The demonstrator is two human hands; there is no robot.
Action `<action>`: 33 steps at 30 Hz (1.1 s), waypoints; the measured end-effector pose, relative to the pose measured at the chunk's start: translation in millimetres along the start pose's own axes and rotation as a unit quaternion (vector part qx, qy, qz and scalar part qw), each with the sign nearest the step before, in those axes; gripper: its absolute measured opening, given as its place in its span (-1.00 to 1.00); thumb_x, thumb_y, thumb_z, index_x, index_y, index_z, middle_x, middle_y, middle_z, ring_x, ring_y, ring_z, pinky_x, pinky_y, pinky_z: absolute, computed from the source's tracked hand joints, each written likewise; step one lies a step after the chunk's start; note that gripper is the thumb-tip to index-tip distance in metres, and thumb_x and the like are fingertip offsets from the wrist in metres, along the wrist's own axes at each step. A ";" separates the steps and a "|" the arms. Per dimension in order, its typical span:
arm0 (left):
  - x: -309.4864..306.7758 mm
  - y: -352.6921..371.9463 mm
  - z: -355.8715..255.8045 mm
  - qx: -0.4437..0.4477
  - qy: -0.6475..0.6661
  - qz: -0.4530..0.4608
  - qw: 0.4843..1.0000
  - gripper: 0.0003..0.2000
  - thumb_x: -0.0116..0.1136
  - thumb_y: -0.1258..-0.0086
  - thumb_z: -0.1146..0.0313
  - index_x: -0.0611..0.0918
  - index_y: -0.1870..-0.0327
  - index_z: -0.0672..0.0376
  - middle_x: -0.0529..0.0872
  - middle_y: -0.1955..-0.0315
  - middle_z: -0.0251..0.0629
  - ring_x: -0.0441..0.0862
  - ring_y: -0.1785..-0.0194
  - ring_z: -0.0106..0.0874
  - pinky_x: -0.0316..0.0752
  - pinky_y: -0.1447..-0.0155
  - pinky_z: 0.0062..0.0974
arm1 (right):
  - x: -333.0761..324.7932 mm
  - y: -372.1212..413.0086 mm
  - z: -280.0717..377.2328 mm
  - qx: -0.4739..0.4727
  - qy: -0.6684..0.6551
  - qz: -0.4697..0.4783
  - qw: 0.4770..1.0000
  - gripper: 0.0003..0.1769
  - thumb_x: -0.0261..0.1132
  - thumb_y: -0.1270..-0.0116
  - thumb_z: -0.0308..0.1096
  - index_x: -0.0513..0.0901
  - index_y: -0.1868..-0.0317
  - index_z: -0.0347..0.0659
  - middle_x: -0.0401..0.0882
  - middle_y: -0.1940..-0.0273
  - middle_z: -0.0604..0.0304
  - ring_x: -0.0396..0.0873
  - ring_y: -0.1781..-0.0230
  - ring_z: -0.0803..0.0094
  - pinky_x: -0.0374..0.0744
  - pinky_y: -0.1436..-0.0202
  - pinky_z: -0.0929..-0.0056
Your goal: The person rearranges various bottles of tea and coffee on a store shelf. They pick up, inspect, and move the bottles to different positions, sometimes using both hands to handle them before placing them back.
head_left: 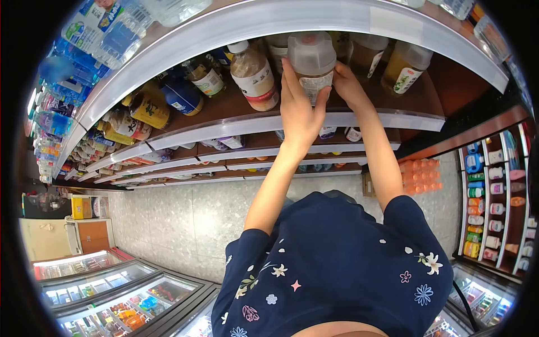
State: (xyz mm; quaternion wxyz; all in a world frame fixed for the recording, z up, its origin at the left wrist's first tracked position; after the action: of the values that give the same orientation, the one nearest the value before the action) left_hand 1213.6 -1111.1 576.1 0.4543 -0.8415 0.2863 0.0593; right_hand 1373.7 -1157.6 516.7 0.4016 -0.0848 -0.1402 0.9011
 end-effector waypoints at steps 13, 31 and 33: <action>35.8 -16.4 4.1 0.043 0.003 -0.048 0.998 -0.10 0.34 -0.34 0.28 -0.02 -0.50 0.46 0.26 -0.32 0.38 0.34 -0.32 0.26 0.40 -0.29 -0.08 | -63.0 77.9 38.1 -0.098 0.047 -0.181 0.977 -0.79 0.23 -0.49 -0.38 0.64 0.00 -0.32 0.75 0.20 0.16 0.66 0.19 0.58 0.54 0.06 0.57; 50.5 -14.5 -19.1 0.098 -0.086 -0.048 0.990 -0.20 0.37 -0.22 0.44 0.16 -0.43 0.41 0.27 -0.29 0.29 0.35 -0.30 0.19 0.36 -0.30 -0.08 | -154.5 144.8 65.1 -0.149 0.162 -0.398 0.891 -0.82 0.26 -0.37 -0.48 0.67 0.07 -0.34 0.74 0.19 0.10 0.68 0.13 0.41 0.56 0.01 0.48; 45.8 3.4 -18.8 0.106 -0.056 -0.013 0.993 -0.37 0.36 -0.20 0.48 0.36 -0.31 0.34 0.41 -0.21 0.16 0.42 -0.26 0.08 0.39 -0.28 -0.12 | -150.9 146.4 64.7 -0.151 0.178 -0.395 0.888 -0.83 0.27 -0.36 -0.49 0.67 0.08 -0.34 0.74 0.20 0.09 0.68 0.15 0.40 0.56 0.03 0.47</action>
State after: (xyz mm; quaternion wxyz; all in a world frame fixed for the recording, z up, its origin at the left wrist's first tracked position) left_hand 1246.7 -1147.2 568.0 0.5570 -0.7878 0.2536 0.0698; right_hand 1354.2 -1375.8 537.0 0.7251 -0.2405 -0.2227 0.6056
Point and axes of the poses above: each hand's wrist, its own y-axis away from the middle knuckle, its own x-axis out of the palm, z = x × y, the point moved 10 cm from there along -y, towards the middle knuckle
